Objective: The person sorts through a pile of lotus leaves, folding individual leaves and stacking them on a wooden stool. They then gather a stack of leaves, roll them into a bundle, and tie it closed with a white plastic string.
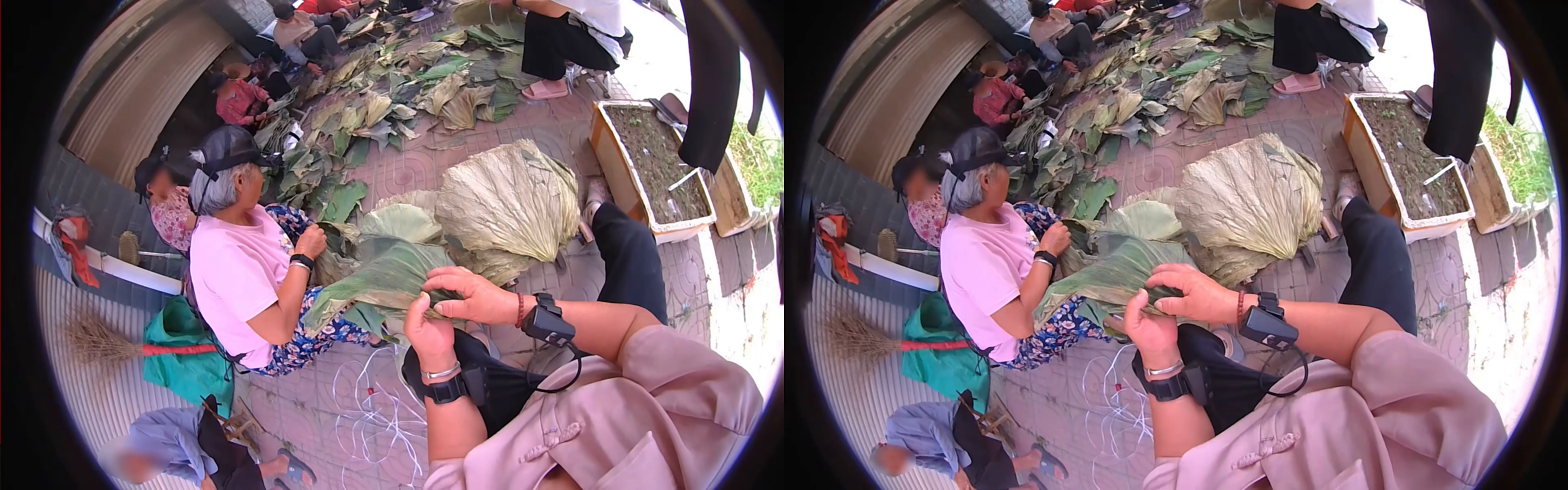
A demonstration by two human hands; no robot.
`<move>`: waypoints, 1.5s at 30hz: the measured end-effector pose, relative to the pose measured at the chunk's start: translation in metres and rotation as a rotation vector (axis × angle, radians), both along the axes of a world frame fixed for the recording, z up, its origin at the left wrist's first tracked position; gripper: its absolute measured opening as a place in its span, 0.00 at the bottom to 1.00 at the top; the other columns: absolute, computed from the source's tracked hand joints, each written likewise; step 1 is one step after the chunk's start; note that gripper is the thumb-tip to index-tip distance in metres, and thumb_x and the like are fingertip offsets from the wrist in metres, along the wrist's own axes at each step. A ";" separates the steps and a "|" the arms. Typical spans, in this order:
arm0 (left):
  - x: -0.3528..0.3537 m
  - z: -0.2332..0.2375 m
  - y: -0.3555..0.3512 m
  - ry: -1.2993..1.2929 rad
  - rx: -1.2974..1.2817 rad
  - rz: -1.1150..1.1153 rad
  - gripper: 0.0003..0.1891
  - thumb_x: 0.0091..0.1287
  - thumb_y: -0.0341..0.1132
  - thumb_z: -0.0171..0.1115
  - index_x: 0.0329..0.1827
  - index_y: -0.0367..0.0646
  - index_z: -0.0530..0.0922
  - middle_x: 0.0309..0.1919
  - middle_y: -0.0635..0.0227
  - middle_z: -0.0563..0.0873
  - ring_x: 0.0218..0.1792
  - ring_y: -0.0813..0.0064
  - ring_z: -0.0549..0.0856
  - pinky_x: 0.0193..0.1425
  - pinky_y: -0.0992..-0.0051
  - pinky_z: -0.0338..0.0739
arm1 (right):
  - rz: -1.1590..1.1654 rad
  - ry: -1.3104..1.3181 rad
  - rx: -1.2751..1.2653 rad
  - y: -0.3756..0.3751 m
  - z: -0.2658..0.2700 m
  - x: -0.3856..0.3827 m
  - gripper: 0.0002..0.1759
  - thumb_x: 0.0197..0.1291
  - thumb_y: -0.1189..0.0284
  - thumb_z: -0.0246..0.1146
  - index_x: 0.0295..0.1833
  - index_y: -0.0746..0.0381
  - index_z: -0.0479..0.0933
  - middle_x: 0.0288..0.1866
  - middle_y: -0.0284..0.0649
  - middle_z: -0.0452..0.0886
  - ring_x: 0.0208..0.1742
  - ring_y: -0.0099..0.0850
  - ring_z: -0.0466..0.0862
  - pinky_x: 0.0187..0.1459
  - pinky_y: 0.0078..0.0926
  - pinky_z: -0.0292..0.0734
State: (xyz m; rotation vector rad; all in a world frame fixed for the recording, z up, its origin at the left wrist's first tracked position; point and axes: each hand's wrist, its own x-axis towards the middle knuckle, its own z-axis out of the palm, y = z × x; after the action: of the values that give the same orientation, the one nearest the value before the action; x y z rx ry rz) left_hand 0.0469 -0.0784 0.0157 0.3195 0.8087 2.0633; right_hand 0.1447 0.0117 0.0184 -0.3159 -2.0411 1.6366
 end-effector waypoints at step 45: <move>0.002 0.003 0.017 -0.042 -0.227 0.121 0.17 0.59 0.23 0.55 0.53 0.33 0.73 0.50 0.60 0.79 0.52 0.65 0.79 0.60 0.62 0.73 | -1.308 -0.525 -0.509 0.184 -0.117 0.087 0.13 0.60 0.67 0.51 0.42 0.64 0.74 0.39 0.49 0.79 0.40 0.45 0.80 0.39 0.40 0.72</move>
State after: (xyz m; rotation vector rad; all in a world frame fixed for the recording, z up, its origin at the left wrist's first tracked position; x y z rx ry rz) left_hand 0.0485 -0.0610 0.0191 0.1039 1.0474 2.0567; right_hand 0.2317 0.1955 -0.0990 -1.9099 -1.0453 1.1403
